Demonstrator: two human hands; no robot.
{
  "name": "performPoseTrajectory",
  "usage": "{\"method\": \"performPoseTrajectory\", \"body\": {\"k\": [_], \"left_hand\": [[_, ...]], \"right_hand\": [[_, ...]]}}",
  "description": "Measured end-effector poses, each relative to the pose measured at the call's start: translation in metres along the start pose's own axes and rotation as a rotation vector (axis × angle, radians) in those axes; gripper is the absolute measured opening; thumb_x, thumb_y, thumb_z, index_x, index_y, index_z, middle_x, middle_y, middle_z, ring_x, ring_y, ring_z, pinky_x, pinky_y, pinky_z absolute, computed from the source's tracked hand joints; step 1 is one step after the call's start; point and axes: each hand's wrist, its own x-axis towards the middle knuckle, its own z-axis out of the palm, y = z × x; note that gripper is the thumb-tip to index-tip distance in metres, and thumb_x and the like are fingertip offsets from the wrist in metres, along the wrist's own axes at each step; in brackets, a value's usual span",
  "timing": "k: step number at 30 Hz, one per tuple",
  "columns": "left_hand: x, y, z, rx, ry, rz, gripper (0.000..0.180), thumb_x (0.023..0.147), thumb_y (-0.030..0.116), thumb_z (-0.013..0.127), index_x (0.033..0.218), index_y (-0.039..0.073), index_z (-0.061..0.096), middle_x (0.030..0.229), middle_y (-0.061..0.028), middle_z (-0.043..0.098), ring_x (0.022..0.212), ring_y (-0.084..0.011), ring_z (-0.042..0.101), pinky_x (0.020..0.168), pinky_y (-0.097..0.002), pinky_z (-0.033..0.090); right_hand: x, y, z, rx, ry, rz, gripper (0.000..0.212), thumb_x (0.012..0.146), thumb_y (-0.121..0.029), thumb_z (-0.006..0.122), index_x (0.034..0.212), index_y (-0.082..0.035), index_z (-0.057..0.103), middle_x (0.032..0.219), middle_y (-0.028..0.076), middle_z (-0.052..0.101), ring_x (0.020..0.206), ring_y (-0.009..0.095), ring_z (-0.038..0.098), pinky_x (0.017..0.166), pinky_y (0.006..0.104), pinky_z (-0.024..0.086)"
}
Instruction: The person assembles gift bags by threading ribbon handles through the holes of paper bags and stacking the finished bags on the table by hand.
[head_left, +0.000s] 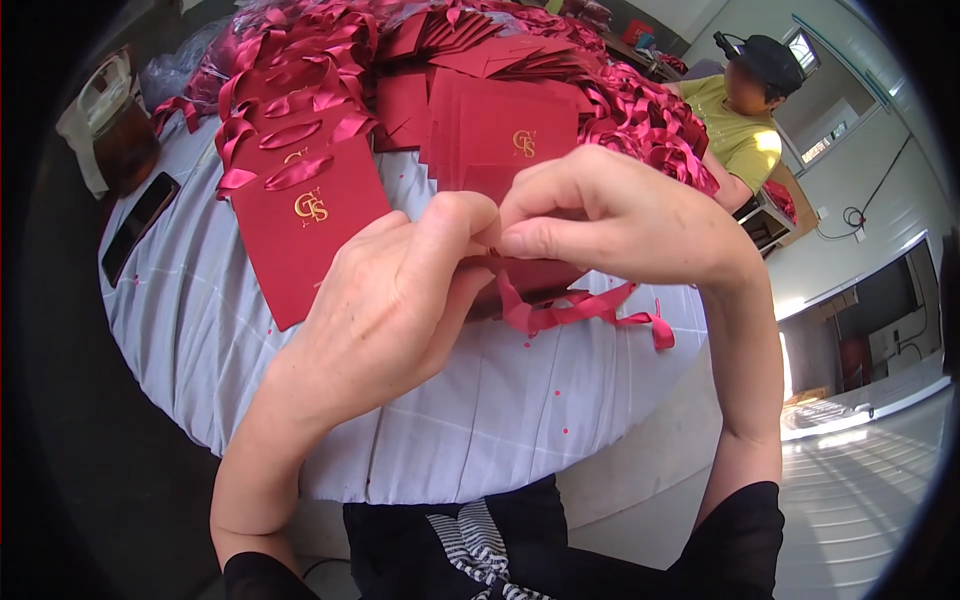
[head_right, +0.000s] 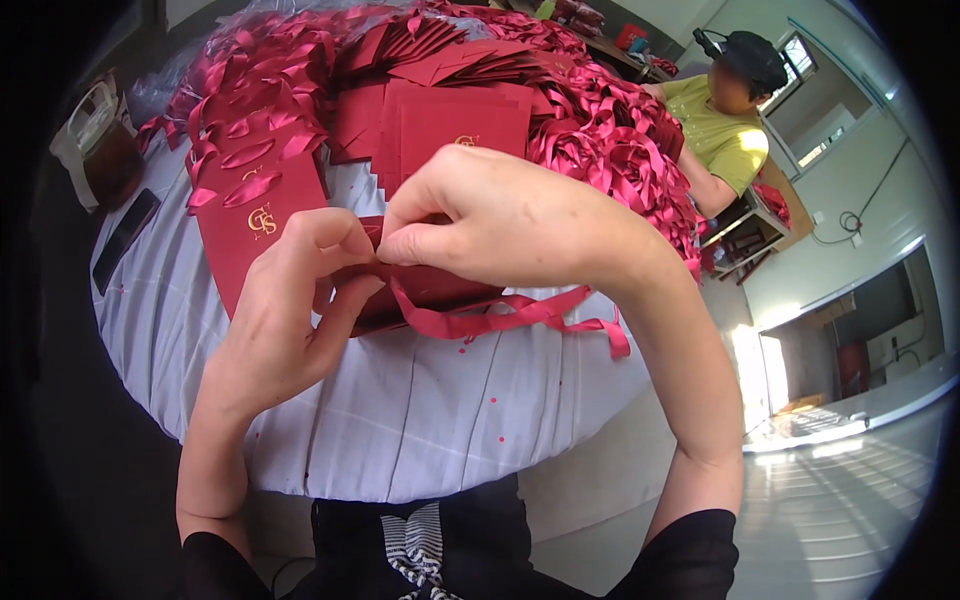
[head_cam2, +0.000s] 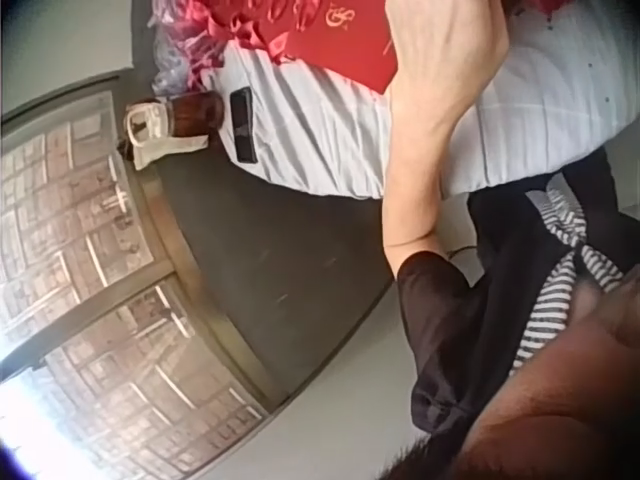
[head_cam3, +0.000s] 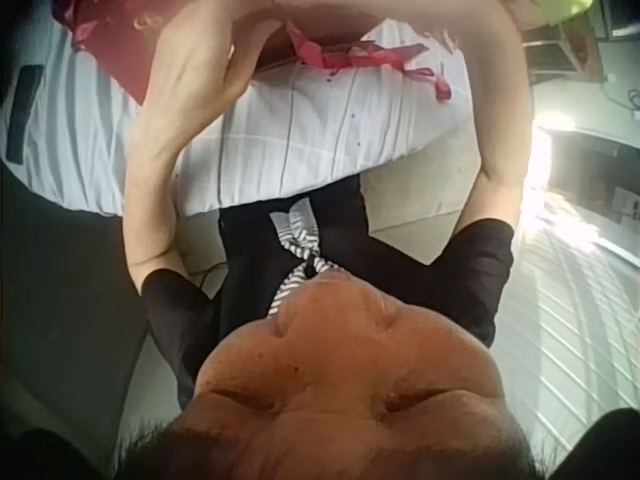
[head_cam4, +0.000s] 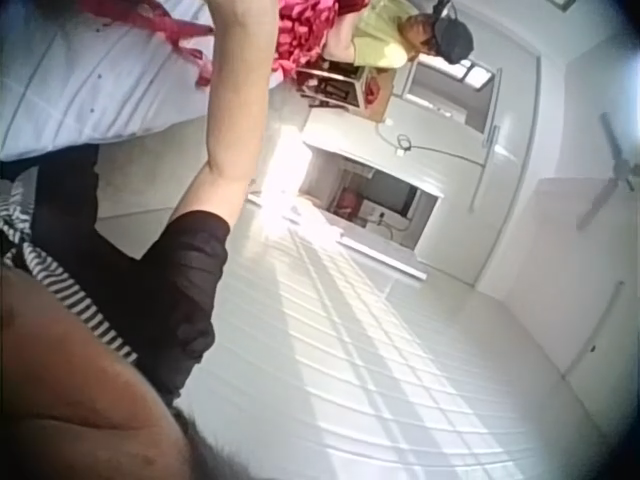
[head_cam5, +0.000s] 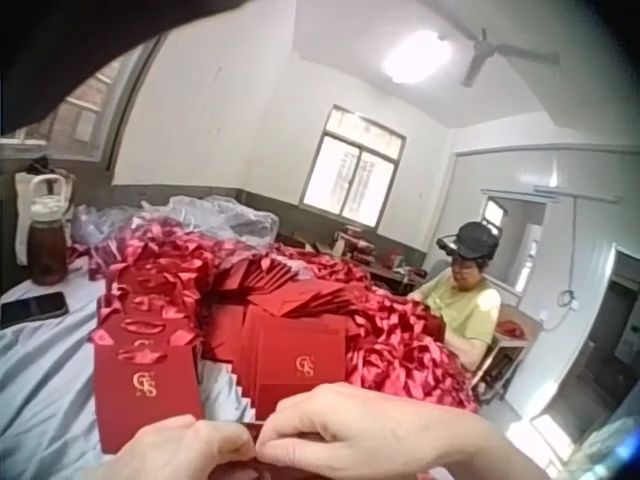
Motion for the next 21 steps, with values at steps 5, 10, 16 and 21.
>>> {"method": "performPoseTrajectory", "body": {"k": [5,10,16,21], "left_hand": [[0.005,0.005,-0.001,0.083,0.000,0.058,0.030,0.077,-0.013,0.064,0.103,-0.001,0.053,0.089,-0.0106,0.060,0.073,-0.0202,0.062,0.059,-0.0277,0.049],[0.004,0.003,0.000,0.053,0.014,0.030,0.035,0.072,-0.001,0.076,0.101,0.002,0.056,0.092,-0.0061,0.062,0.069,-0.0153,0.057,0.055,-0.0248,0.043],[0.003,0.004,0.004,0.078,0.035,0.061,0.032,0.071,0.000,0.077,0.094,0.003,0.056,0.081,-0.0034,0.057,0.064,-0.0112,0.053,0.050,-0.0231,0.037],[0.004,0.006,0.008,0.062,0.082,0.008,0.027,0.069,-0.002,0.073,0.088,0.003,0.055,0.078,-0.0066,0.059,0.063,-0.0208,0.055,0.056,-0.0309,0.040]], "right_hand": [[0.002,0.002,-0.001,0.029,0.016,0.084,0.022,0.078,-0.016,0.062,0.088,0.002,0.070,0.068,0.014,0.064,0.063,0.018,0.060,0.063,0.0323,0.049],[0.002,0.013,0.012,0.116,0.141,0.120,0.022,0.075,-0.015,0.060,0.084,0.003,0.070,0.065,0.011,0.063,0.061,0.014,0.058,0.062,0.0304,0.048],[0.008,0.015,0.015,0.292,0.335,0.020,0.021,0.079,-0.018,0.063,0.084,0.002,0.071,0.068,0.006,0.064,0.065,0.011,0.058,0.065,0.0261,0.047],[0.011,0.000,-0.001,0.203,0.323,-0.004,0.018,0.088,-0.018,0.064,0.093,-0.002,0.071,0.080,0.000,0.066,0.071,0.002,0.055,0.060,0.0179,0.042]]}}
